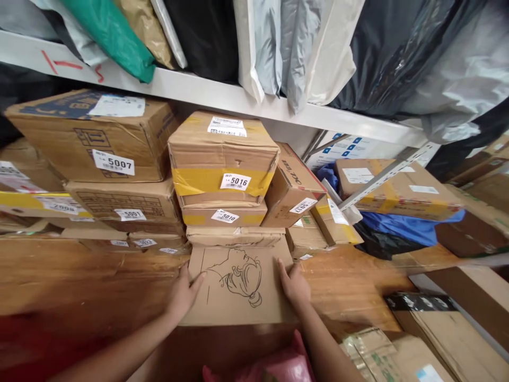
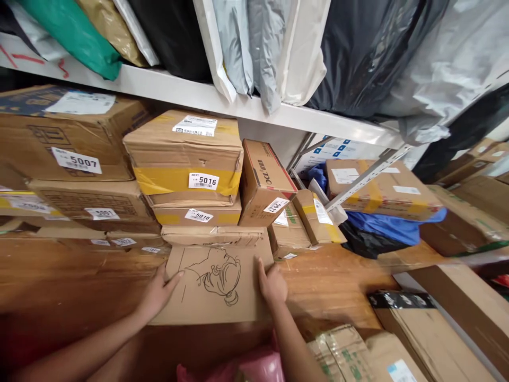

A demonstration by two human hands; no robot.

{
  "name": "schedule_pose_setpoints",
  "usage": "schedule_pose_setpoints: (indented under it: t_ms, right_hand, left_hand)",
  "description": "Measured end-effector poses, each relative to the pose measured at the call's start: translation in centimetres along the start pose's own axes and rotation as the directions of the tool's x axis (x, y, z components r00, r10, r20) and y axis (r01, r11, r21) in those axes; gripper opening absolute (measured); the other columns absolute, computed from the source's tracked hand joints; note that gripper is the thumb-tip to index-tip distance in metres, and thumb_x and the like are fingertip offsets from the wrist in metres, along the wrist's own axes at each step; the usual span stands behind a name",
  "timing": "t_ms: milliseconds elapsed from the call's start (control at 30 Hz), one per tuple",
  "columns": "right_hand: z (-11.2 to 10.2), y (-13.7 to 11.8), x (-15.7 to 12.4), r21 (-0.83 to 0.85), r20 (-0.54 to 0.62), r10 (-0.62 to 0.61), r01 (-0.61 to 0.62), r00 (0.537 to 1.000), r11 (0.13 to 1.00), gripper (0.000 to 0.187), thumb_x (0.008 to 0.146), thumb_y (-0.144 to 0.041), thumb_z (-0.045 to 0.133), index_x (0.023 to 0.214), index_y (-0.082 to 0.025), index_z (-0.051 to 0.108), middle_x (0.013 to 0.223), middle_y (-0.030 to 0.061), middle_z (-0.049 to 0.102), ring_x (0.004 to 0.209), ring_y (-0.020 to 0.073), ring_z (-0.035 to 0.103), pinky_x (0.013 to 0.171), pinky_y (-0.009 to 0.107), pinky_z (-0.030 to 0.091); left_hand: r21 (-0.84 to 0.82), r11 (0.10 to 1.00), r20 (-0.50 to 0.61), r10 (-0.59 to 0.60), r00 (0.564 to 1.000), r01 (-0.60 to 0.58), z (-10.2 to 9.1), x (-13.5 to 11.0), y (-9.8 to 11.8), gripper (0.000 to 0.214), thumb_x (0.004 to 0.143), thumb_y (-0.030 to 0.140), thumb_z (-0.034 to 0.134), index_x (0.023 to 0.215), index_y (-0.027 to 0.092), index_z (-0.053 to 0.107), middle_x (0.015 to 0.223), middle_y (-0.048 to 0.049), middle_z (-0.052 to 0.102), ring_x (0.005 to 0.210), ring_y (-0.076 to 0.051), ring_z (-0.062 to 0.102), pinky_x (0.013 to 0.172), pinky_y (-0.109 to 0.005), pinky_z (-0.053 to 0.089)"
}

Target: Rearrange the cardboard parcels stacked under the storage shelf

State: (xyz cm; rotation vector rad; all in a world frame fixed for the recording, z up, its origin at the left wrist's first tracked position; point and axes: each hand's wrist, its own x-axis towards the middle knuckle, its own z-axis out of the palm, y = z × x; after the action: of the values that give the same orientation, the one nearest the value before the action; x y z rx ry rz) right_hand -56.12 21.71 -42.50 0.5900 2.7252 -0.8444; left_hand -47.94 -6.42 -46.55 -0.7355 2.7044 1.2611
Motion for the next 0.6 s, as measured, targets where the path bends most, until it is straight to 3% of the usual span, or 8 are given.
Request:
schedule_pose_setpoints:
  t_ms: [133,233,400,600]
  right_hand:
    - [-0.1,-0.3,-0.6,-0.182,0.024,0.052,-0.047,0.998,0.982,0.071,0.083,-0.066,0.031,0.115,-0.004,0.045,0.112,0.0315,0.061,0.107,0.0427,0.059,0.089,0.051,0.042]
    - [-0.2,-0.3,-1.4,-0.245,0.04,0.069,-0.057,0.997,0.968,0.072,0.083,-0.069,0.024,0.115,-0.007,0.045,0.109,0.0283,0.064,0.104,0.0394,0.062,0.086,0.047,0.045]
    - [-0.2,1.3,-3.5,-0.292,0.04,0.081,-0.066,0.996,0.954,0.077,0.081,-0.072,0.019,0.115,-0.008,0.045,0.107,0.0282,0.065,0.101,0.0402,0.064,0.083,0.047,0.046]
    - [-0.7,3.5,-6.5,-0.294,0.038,0.065,-0.051,0.997,0.955,0.062,0.083,-0.069,0.021,0.1,-0.016,0.047,0.099,0.0247,0.068,0.095,0.037,0.067,0.079,0.044,0.048]
  left_hand:
    - [0.255,0.955,0.057,-0.17,0.984,0.15,-0.7,-0.8,2.5,0.042,0.09,0.038,0.034,0.117,0.009,0.046,0.103,-0.0199,0.067,0.097,-0.028,0.065,0.077,-0.035,0.046]
    - [0.29,0.934,0.041,-0.232,0.972,0.21,-0.9,-1.6,3.3,0.039,0.09,0.038,0.036,0.112,0.009,0.05,0.093,-0.0186,0.069,0.089,-0.031,0.066,0.072,-0.036,0.045]
    - [0.303,0.927,0.017,-0.236,0.972,0.22,-0.9,-4.1,2.5,0.034,0.09,0.035,0.036,0.109,0.01,0.051,0.105,-0.0189,0.065,0.099,-0.027,0.063,0.079,-0.032,0.044]
    - [0.199,0.955,0.013,-0.227,0.974,0.22,0.4,-7.8,0.2,0.026,0.089,0.027,0.034,0.102,0.011,0.049,0.114,-0.0189,0.059,0.108,-0.027,0.058,0.091,-0.033,0.043]
